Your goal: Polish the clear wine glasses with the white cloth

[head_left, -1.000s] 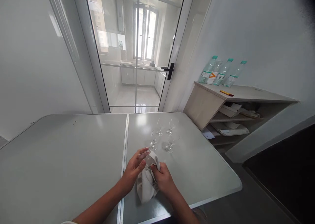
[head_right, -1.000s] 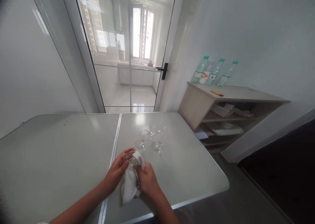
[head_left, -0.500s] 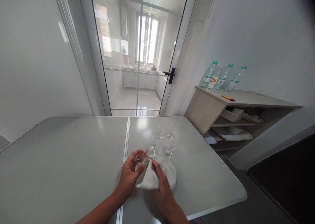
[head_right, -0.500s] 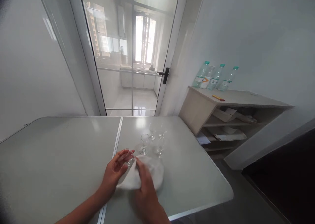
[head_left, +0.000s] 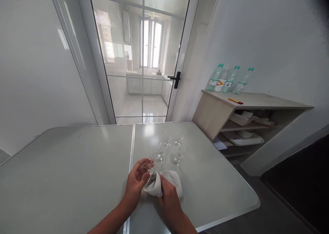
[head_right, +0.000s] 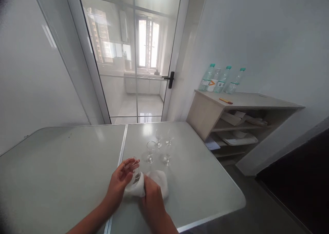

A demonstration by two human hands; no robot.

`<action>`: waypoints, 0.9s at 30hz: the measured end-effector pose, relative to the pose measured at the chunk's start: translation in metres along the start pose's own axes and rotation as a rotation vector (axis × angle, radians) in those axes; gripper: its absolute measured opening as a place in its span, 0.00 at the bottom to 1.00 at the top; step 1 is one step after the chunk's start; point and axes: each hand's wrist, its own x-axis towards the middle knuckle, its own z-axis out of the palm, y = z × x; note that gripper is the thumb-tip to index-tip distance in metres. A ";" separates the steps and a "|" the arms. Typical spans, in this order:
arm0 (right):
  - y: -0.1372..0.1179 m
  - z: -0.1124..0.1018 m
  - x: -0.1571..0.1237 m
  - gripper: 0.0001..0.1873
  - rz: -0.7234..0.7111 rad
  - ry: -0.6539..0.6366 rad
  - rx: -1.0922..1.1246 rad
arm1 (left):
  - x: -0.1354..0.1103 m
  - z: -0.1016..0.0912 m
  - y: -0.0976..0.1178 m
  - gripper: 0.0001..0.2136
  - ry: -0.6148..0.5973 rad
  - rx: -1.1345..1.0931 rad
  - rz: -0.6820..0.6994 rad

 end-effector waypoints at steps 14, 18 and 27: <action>0.003 -0.004 -0.010 0.24 -0.187 -0.048 -0.140 | 0.018 -0.011 -0.004 0.24 0.013 -0.215 -0.207; 0.006 -0.006 -0.013 0.17 -0.086 0.153 0.074 | 0.018 -0.011 -0.003 0.26 -0.007 -0.226 -0.223; 0.030 -0.005 0.001 0.25 0.531 0.545 0.545 | 0.003 -0.014 -0.008 0.34 -0.167 -0.176 0.153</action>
